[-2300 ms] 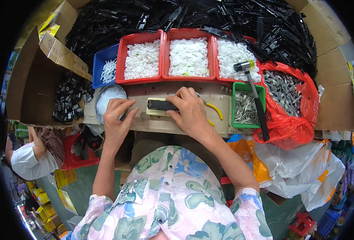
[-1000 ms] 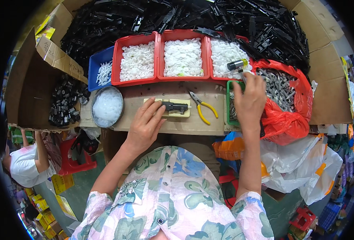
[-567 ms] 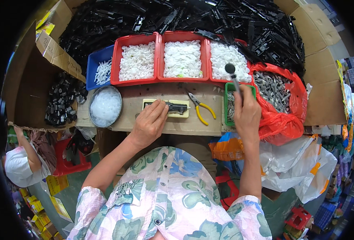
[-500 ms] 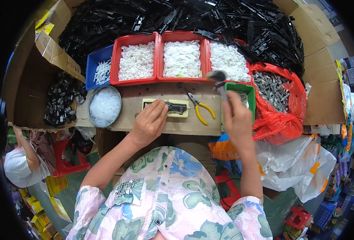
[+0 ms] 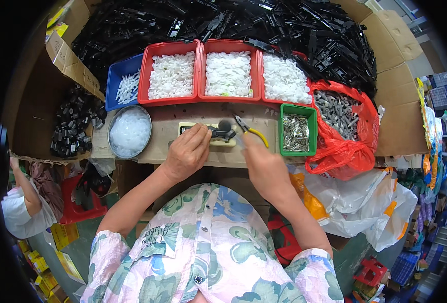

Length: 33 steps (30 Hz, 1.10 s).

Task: The person assembles small lock mechanisms at a workbench. They pick up white plastic pieces and metal pins, place them into a wooden jig, and use pliers and a hammer to secure the components. The assembled units are then placed into a blue bin.

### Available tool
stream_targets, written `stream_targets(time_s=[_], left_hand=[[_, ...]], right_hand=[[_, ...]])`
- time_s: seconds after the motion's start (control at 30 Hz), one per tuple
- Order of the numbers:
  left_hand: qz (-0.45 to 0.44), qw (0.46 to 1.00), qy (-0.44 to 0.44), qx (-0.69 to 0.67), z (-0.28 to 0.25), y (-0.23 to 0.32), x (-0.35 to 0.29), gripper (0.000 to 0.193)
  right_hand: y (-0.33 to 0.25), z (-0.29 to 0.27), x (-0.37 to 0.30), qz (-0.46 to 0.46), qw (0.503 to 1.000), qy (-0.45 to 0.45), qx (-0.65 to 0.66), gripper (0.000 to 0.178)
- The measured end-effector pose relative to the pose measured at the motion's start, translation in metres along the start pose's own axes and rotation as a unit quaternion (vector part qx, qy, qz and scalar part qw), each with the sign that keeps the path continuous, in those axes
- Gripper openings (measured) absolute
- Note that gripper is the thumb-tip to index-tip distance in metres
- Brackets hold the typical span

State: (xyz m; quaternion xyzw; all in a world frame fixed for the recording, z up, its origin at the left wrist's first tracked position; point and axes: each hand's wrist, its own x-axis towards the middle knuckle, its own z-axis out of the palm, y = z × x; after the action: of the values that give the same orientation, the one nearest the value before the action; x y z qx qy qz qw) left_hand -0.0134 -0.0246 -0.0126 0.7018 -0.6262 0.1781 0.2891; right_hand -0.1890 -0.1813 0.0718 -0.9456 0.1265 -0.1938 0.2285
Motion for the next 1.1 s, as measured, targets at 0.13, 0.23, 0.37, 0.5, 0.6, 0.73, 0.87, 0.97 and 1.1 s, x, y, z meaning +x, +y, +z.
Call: stream_targets(time_s=[0.13, 0.23, 0.37, 0.5, 0.6, 0.73, 0.87, 0.97, 1.1], left_hand=[[-0.001, 1.000, 0.001, -0.001, 0.000, -0.002, 0.000, 0.035], [-0.005, 1.000, 0.000, -0.001, -0.001, 0.000, -0.004, 0.035], [0.010, 1.000, 0.003, 0.004, -0.001, -0.002, 0.000, 0.034], [-0.004, 1.000, 0.006, 0.006, -0.001, 0.000, -0.005, 0.033], [-0.006, 1.000, 0.008, -0.003, -0.003, 0.002, 0.000, 0.033], [-0.012, 1.000, -0.004, -0.010, -0.003, 0.004, 0.000, 0.036], [-0.049, 0.998, -0.010, -0.034, -0.007, 0.018, -0.003, 0.039], [-0.058, 0.997, -0.008, -0.044, -0.006, 0.032, -0.005, 0.041], [-0.035, 0.999, -0.016, -0.035, 0.000, 0.031, -0.009, 0.042]], right_hand=[[-0.009, -0.002, 0.000, 0.013, 0.998, -0.050, -0.021, 0.040], [-0.020, -0.011, 0.011, -0.028, 0.995, 0.089, 0.032, 0.036], [-0.002, 0.007, 0.001, 0.079, 0.987, -0.127, -0.064, 0.039], [-0.022, -0.012, 0.010, -0.011, 0.999, 0.049, 0.004, 0.038], [-0.008, 0.003, 0.001, 0.029, 0.998, -0.049, -0.039, 0.037], [0.000, 0.012, 0.000, 0.066, 0.990, -0.103, -0.066, 0.035], [0.001, 0.010, 0.005, 0.033, 0.993, -0.097, -0.056, 0.037], [-0.019, -0.003, 0.023, -0.042, 0.999, -0.018, 0.000, 0.039], [-0.021, 0.017, 0.033, -0.096, 0.995, -0.001, 0.019, 0.040]])
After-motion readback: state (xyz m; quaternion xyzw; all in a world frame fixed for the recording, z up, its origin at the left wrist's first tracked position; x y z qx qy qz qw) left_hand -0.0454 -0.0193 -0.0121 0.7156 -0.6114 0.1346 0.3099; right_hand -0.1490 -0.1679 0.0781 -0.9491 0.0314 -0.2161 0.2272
